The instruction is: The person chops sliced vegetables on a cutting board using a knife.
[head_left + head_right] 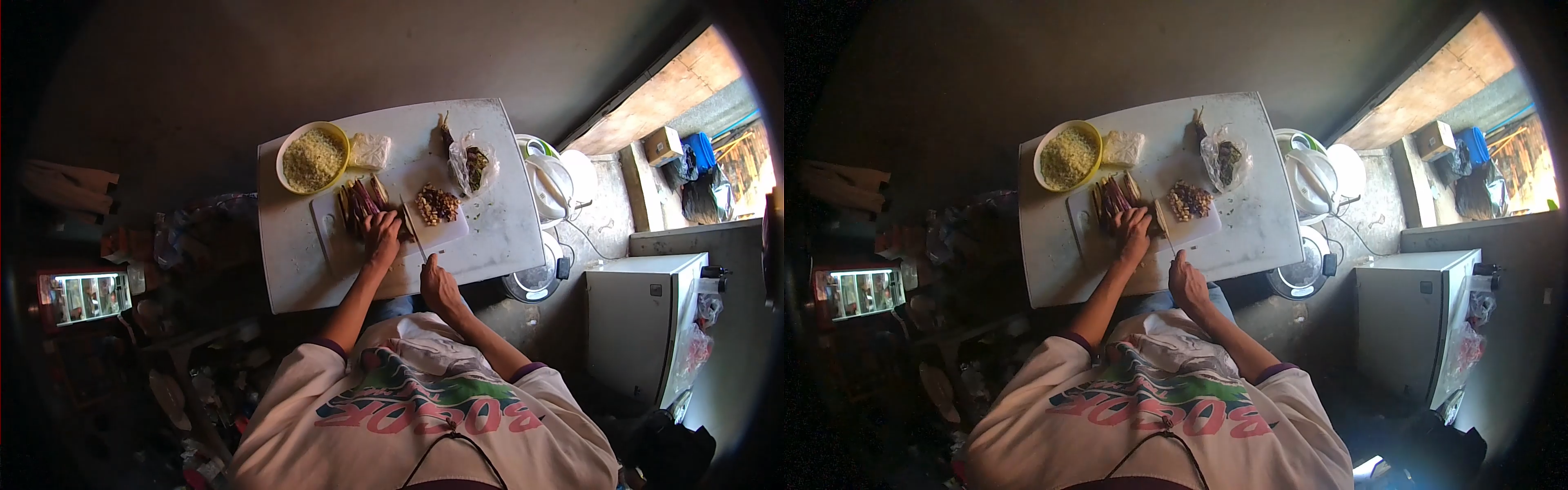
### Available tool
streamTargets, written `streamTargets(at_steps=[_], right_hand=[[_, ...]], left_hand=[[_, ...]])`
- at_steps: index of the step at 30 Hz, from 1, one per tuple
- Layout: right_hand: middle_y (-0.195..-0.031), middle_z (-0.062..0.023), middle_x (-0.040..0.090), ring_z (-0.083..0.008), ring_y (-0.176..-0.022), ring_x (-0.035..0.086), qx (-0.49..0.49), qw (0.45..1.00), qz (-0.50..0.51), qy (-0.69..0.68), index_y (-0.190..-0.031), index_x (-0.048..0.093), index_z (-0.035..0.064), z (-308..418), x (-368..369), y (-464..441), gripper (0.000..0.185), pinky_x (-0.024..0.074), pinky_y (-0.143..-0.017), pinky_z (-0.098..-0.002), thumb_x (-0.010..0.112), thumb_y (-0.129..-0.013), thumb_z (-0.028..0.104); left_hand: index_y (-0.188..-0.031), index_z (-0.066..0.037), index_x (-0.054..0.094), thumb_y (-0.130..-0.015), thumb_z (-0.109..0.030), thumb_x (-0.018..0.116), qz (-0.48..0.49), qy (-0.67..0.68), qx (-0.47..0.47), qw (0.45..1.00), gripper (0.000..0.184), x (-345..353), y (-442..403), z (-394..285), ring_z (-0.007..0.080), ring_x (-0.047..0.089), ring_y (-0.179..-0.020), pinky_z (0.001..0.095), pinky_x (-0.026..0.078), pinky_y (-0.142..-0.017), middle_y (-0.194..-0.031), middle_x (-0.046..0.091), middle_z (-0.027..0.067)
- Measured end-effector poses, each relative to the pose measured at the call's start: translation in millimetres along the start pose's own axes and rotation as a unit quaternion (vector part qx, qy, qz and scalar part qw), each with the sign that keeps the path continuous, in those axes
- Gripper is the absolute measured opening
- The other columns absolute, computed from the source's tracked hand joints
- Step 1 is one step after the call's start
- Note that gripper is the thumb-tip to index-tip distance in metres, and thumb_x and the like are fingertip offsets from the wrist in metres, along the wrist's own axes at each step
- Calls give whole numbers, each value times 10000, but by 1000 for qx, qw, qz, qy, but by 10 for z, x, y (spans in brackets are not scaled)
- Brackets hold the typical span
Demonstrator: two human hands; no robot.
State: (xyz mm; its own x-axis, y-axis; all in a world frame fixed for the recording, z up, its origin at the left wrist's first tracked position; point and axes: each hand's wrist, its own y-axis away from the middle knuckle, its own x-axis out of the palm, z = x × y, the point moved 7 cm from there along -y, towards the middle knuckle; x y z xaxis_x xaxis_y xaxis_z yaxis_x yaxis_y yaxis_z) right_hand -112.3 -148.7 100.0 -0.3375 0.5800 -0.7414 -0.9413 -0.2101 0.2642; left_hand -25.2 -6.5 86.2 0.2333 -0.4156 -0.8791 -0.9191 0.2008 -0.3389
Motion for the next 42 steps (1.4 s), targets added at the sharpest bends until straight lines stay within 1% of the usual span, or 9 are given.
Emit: streamTargets(at_steps=[7, 13, 17, 19, 25, 29, 35, 37, 42], right_hand=[[-724, -297, 612, -473, -679, 609, 22, 1000, -1, -15, -1074, 404, -63, 9, -18, -23, 262, 467, -609, -556, 389, -956, 170], [-725, -296, 617, -476, -680, 613, 30, 999, 3, -20, -1101, 410, -29, 16, -27, -23, 259, 467, -617, -568, 399, -948, 179], [-648, -284, 586, -474, -619, 594, 1, 999, -34, 9, -1105, 397, -57, -84, 65, -31, 275, 452, -551, -567, 433, -937, 157], [-658, -275, 593, -460, -630, 603, -11, 998, -47, 35, -1211, 366, -78, -87, 98, -35, 375, 460, -549, -557, 446, -928, 155], [-663, -263, 595, -464, -631, 598, -37, 996, -78, 29, -1167, 373, -64, -33, 96, -200, 337, 468, -573, -560, 443, -932, 166], [-702, -262, 611, -462, -660, 608, 3, 999, -32, 19, -1142, 388, -48, -79, 213, -506, 294, 485, -591, -537, 442, -928, 146], [-649, -268, 590, -474, -622, 592, -47, 993, -105, 7, -1151, 367, -41, 2, 101, -667, 314, 472, -587, -566, 425, -946, 190], [-644, -274, 591, -486, -622, 592, -1, 999, -42, -29, -1110, 367, -38, -129, 195, -587, 286, 471, -588, -574, 421, -946, 191], [-679, -299, 599, -498, -647, 594, 7, 1000, -19, 6, -1054, 362, -15, -191, 180, -319, 221, 467, -595, -583, 417, -939, 165]], left_hand=[[-931, -36, 670, -642, 71, 626, 2, -4, 11, 1000, 311, -68, -37, -33, 240, 531, -1090, 451, 303, -1005, -1108, 615, 76], [-900, -56, 676, -604, 44, 673, 15, 12, 7, 1000, 313, -53, -70, 9, 224, 531, -1084, 473, 265, -1028, -1093, 615, 46], [-901, -67, 678, -589, 31, 699, 34, 33, -3, 999, 327, -72, -90, 20, 213, 532, -1079, 480, 252, -1037, -1082, 617, 33], [-918, -53, 684, -534, 12, 752, 40, 31, -3, 999, 395, -19, -71, 51, 212, 518, -1117, 494, 200, -1061, -1085, 611, 40], [-884, -54, 692, -533, -17, 782, 36, 55, -4, 998, 364, 75, -75, 123, 206, 510, -1123, 506, 164, -1070, -1065, 618, 37], [-889, -86, 706, -570, -43, 774, 36, 44, -13, 998, 329, -32, -136, 84, 191, 532, -1083, 502, 229, -1060, -1039, 631, 0], [-886, -97, 714, -563, -56, 790, 21, 25, -15, 999, 334, -39, -119, 55, 188, 540, -1071, 516, 230, -1066, -1023, 639, -7], [-884, -95, 717, -564, -55, 795, 20, 14, -11, 1000, 332, -36, -102, 48, 190, 541, -1071, 524, 221, -1073, -1027, 641, -4], [-892, -97, 722, -578, -57, 797, 32, 25, -25, 999, 326, -44, -121, 50, 193, 539, -1078, 525, 215, -1080, -1031, 642, -2]])
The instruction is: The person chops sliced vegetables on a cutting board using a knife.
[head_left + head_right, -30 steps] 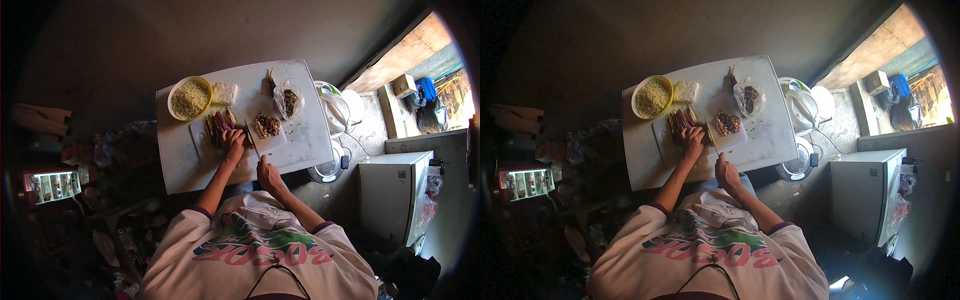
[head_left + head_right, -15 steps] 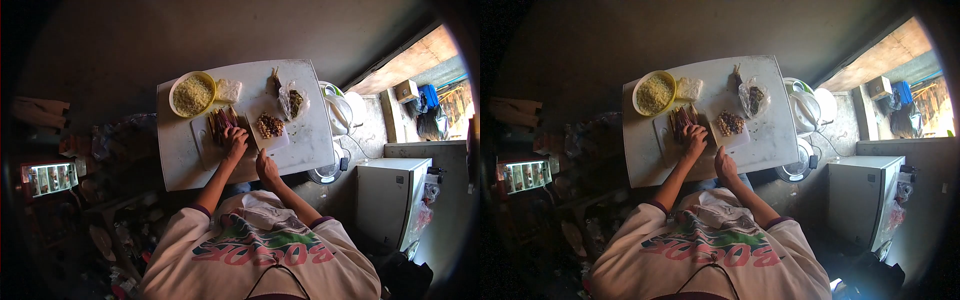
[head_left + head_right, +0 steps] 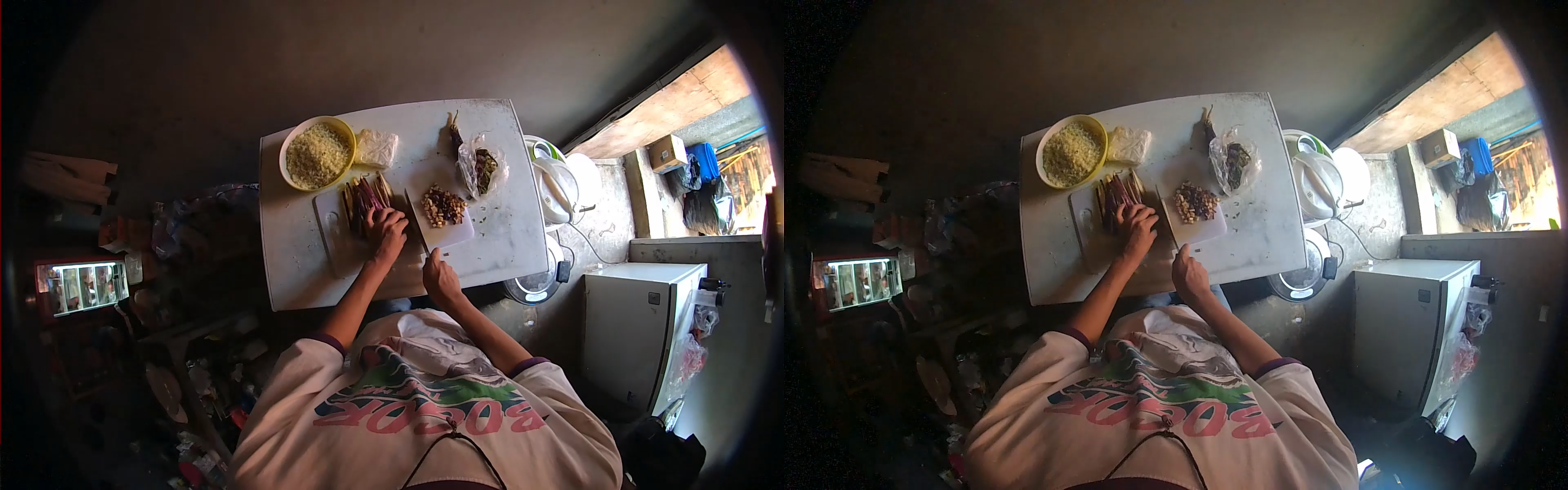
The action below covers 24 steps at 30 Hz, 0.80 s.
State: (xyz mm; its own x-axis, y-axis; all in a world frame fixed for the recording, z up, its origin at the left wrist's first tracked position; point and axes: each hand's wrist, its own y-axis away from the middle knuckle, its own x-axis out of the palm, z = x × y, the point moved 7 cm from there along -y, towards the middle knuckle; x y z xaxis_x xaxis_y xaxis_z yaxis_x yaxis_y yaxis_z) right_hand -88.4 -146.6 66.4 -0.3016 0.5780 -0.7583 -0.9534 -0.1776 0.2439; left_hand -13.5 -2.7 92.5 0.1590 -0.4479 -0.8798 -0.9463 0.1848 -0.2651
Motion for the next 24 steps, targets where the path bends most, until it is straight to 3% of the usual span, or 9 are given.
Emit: streamTargets(at_steps=[8, 14, 17, 19, 24], right_hand=[[-703, -291, 615, -478, -683, 617, 38, 999, 26, 18, -1038, 364, 8, 47, -228, -206, 207, 487, -624, -566, 415, -943, 185], [-696, -320, 593, -514, -693, 593, -43, 997, 19, -64, -985, 351, 22, -16, -365, -250, 161, 455, -620, -589, 419, -941, 161], [-696, -331, 584, -528, -700, 583, -18, 996, 15, -83, -978, 349, 16, -20, -475, -254, 161, 440, -614, -597, 424, -940, 153], [-702, -336, 584, -536, -713, 579, -27, 996, -9, -82, -970, 352, 14, -57, -571, -227, 165, 434, -616, -602, 419, -944, 162], [-731, -334, 593, -536, -752, 582, -5, 995, 9, -100, -973, 373, 14, -251, -594, -242, 169, 438, -640, -595, 425, -943, 172]], left_hand=[[-941, -106, 723, -593, -139, 831, 11, 1, -7, 1000, 365, -51, -9, -33, 189, 523, -1103, 518, 207, -1090, -1070, 631, -14], [-1018, -92, 704, -643, -235, 823, -6, 13, -6, 1000, 419, -130, 3, -113, 184, 513, -1116, 494, 244, -1053, -1085, 623, -3], [-1037, -70, 692, -699, -280, 792, -16, 17, -79, 997, 411, -164, 21, -148, 201, 532, -1094, 453, 312, -1007, -1084, 624, 17], [-1048, -46, 674, -736, -325, 766, 29, 58, -158, 985, 429, -55, 46, -103, 245, 551, -1074, 430, 371, -974, -1091, 618, 61], [-1134, -38, 610, -734, -310, 766, -12, 106, -207, 973, 509, 453, 149, 64, 312, 560, -1066, 432, 423, -941, -1089, 615, 132]])
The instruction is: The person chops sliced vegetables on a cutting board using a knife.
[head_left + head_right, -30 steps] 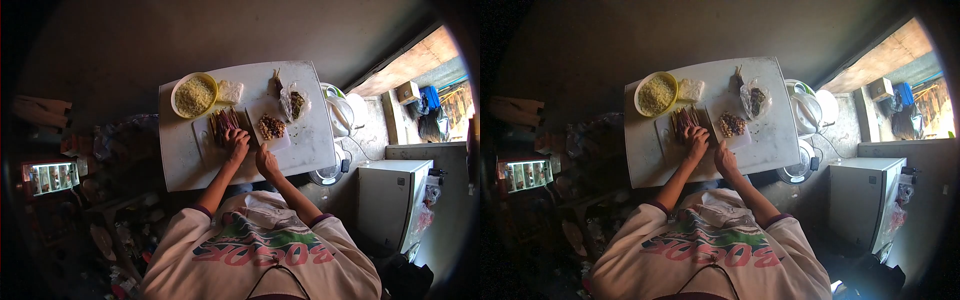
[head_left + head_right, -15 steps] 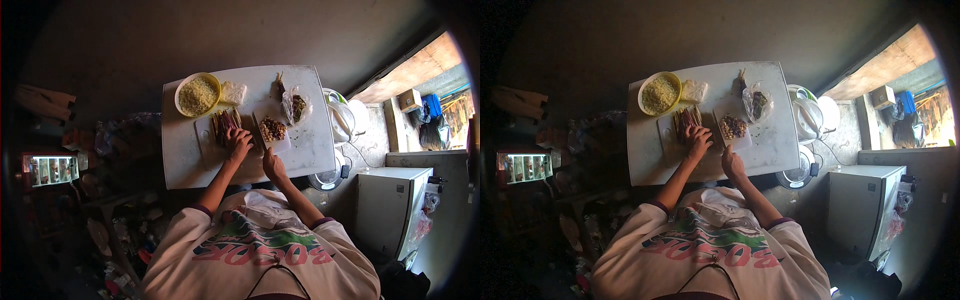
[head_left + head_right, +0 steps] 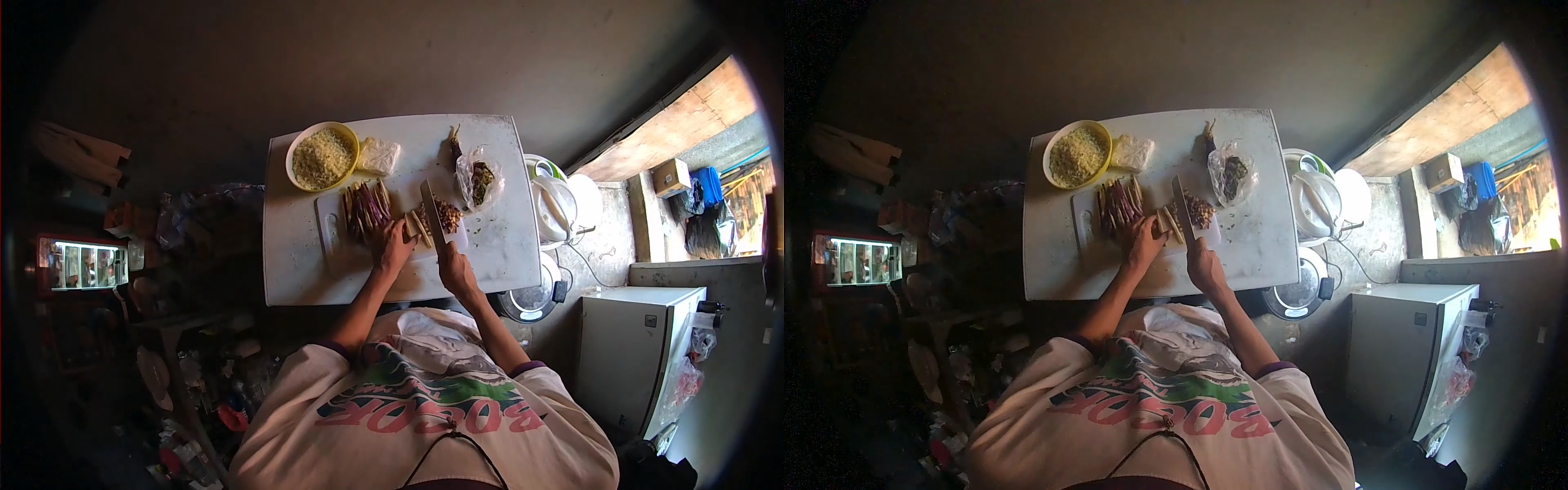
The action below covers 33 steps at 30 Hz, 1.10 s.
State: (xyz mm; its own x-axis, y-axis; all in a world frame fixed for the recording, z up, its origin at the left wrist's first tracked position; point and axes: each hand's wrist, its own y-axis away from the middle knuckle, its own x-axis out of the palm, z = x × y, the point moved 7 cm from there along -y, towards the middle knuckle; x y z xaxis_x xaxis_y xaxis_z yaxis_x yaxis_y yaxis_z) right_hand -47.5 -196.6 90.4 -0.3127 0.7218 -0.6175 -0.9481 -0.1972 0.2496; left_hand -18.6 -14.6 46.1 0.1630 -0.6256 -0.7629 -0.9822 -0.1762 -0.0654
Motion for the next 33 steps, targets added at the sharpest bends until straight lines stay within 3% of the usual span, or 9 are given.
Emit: streamTargets(at_steps=[5, 8, 11, 20, 23, 25, 26, 28, 33], right_hand=[[-750, -311, 612, -518, -768, 595, -34, 999, -4, -10, -968, 398, 7, -78, -62, -35, 172, 451, -651, -577, 426, -944, 174], [-750, -299, 619, -508, -764, 604, -31, 999, 11, 6, -957, 410, 4, 42, -188, 2, 170, 458, -649, -569, 423, -944, 173], [-753, -301, 620, -503, -761, 608, -31, 999, 19, 23, -948, 417, 2, 60, -215, 20, 159, 463, -647, -566, 420, -941, 161], [-755, -318, 611, -527, -768, 591, -60, 997, 36, 18, -969, 426, 4, -217, -76, 69, 166, 450, -659, -584, 413, -944, 167], [-760, -335, 599, -534, -789, 585, -48, 998, 33, 13, -966, 435, -1, -277, -92, 65, 180, 441, -659, -585, 411, -949, 177], [-766, -348, 590, -539, -807, 579, 8, 999, 49, -22, -955, 437, -4, -326, -123, 72, 195, 435, -662, -586, 403, -955, 188], [-766, -348, 590, -539, -807, 579, 9, 999, 48, -21, -955, 437, -4, -309, -151, 78, 195, 435, -662, -586, 403, -955, 188], [-763, -349, 589, -538, -806, 578, 4, 999, 39, -12, -956, 435, -4, -244, -204, 109, 191, 437, -663, -583, 412, -953, 186], [-763, -346, 590, -534, -803, 581, 7, 999, 34, 1, -957, 433, -1, -207, -304, 180, 201, 439, -660, -578, 415, -955, 199]], left_hand=[[-1190, -34, 560, -755, -226, 738, 10, 10, -2, 1000, 507, 129, -29, 157, 341, 542, -1106, 409, 456, -917, -1115, 599, 191], [-1174, -43, 565, -762, -168, 707, 34, -8, -40, 999, 453, 56, 6, 145, 328, 548, -1100, 396, 472, -898, -1131, 597, 177], [-1150, -53, 578, -756, -138, 691, -45, -8, -25, 999, 419, -99, 62, 143, 309, 581, -1048, 399, 486, -871, -1111, 616, 137], [-1099, -105, 624, -761, -131, 704, -14, -68, -66, 995, 348, -572, 197, 39, 292, 610, -996, 405, 516, -788, -1102, 624, 55], [-1085, -122, 645, -773, -94, 686, -3, -39, -27, 999, 317, -647, 208, -217, 257, 602, -1001, 396, 504, -814, -1119, 620, 27], [-1083, -104, 653, -783, -39, 648, -14, -56, 132, 990, 307, -541, 114, -443, 243, 574, -1017, 377, 478, -861, -1130, 615, 29], [-1083, -104, 653, -783, -39, 648, -13, -54, 133, 990, 307, -493, 42, -473, 243, 574, -1017, 377, 478, -861, -1130, 615, 29], [-1101, -74, 646, -788, -1, 611, -13, -111, 226, 968, 323, -399, -77, -665, 247, 547, -1026, 361, 451, -899, -1123, 613, 39], [-1101, -46, 657, -736, 48, 655, 60, -97, 220, 969, 376, -263, -317, -605, 281, 557, -1016, 383, 469, -863, -1048, 636, 72]])
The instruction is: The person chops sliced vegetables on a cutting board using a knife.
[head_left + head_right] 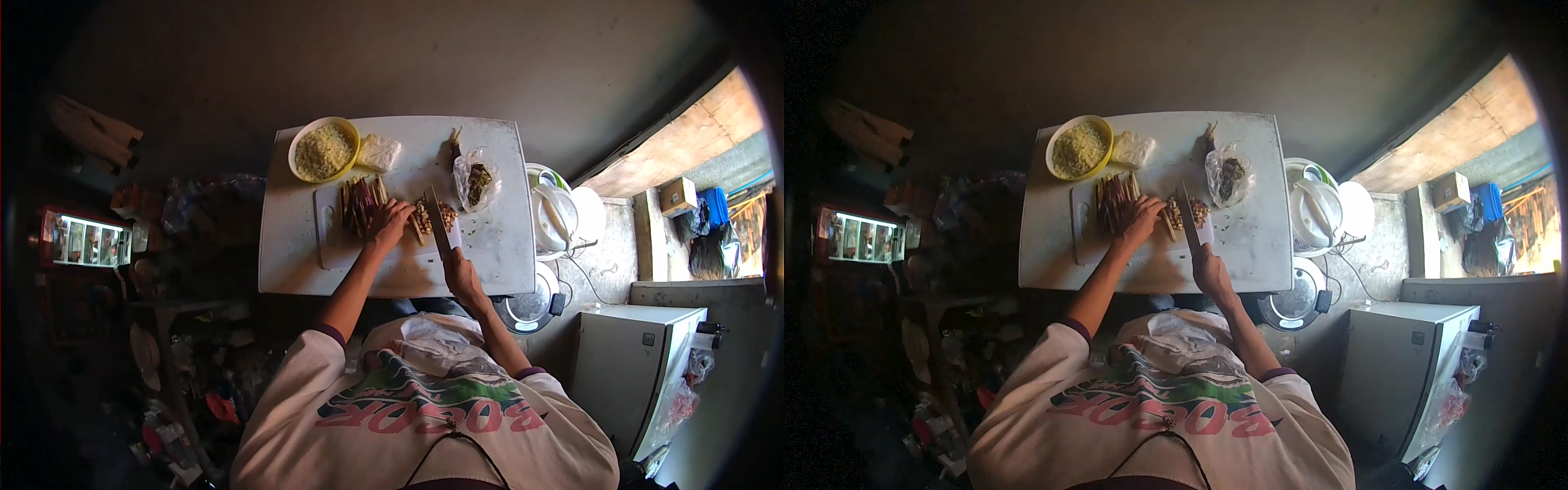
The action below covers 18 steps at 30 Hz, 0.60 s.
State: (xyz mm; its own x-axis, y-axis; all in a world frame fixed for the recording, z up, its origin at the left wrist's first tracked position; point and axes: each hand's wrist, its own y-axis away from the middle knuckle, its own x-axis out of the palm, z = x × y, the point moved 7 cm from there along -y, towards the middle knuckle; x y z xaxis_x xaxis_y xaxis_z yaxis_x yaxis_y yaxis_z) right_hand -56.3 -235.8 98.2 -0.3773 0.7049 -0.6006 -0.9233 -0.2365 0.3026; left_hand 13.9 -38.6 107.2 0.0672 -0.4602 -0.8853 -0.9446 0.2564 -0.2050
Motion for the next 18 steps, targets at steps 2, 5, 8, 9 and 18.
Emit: streamTargets(at_steps=[2, 5, 8, 9, 18], right_hand=[[-756, -336, 592, -530, -794, 584, -28, 1000, -9, -5, -963, 434, 7, 0, -29, 22, 206, 439, -656, -574, 416, -958, 212], [-749, -333, 590, -527, -781, 584, -30, 999, -12, -13, -967, 435, 10, -93, -9, -5, 191, 435, -648, -575, 425, -956, 200], [-755, -336, 588, -526, -778, 583, -37, 999, -11, -16, -966, 436, 9, -16, -48, 21, 183, 435, -637, -574, 425, -957, 191], [-755, -336, 588, -526, -778, 583, -40, 999, -8, -16, -966, 436, 9, -22, -30, 11, 183, 435, -637, -574, 425, -957, 191], [-701, -322, 580, -528, -733, 580, -58, 998, 2, -5, -957, 427, 7, 39, 47, 2, 200, 427, -614, -583, 422, -962, 207]], left_hand=[[-1080, -48, 667, -732, 45, 667, 1, 6, 4, 1000, 361, 26, -18, 88, 285, 564, -1001, 384, 479, -849, -1013, 640, 73], [-1028, -52, 687, -727, 33, 686, -11, 9, 9, 1000, 313, 131, 1, 237, 285, 578, -948, 379, 493, -790, -925, 641, 74], [-992, -49, 688, -735, 6, 695, 1, 3, 31, 1000, 264, -22, 66, 145, 276, 575, -928, 376, 485, -770, -912, 636, 62], [-980, -51, 687, -740, -15, 700, 2, -13, 37, 999, 243, -54, 89, 123, 271, 572, -922, 375, 480, -762, -909, 635, 56], [-983, -39, 664, -777, -92, 717, -27, 78, -70, 994, 219, -480, 607, 17, 261, 626, -825, 364, 502, -717, -870, 641, 71]])
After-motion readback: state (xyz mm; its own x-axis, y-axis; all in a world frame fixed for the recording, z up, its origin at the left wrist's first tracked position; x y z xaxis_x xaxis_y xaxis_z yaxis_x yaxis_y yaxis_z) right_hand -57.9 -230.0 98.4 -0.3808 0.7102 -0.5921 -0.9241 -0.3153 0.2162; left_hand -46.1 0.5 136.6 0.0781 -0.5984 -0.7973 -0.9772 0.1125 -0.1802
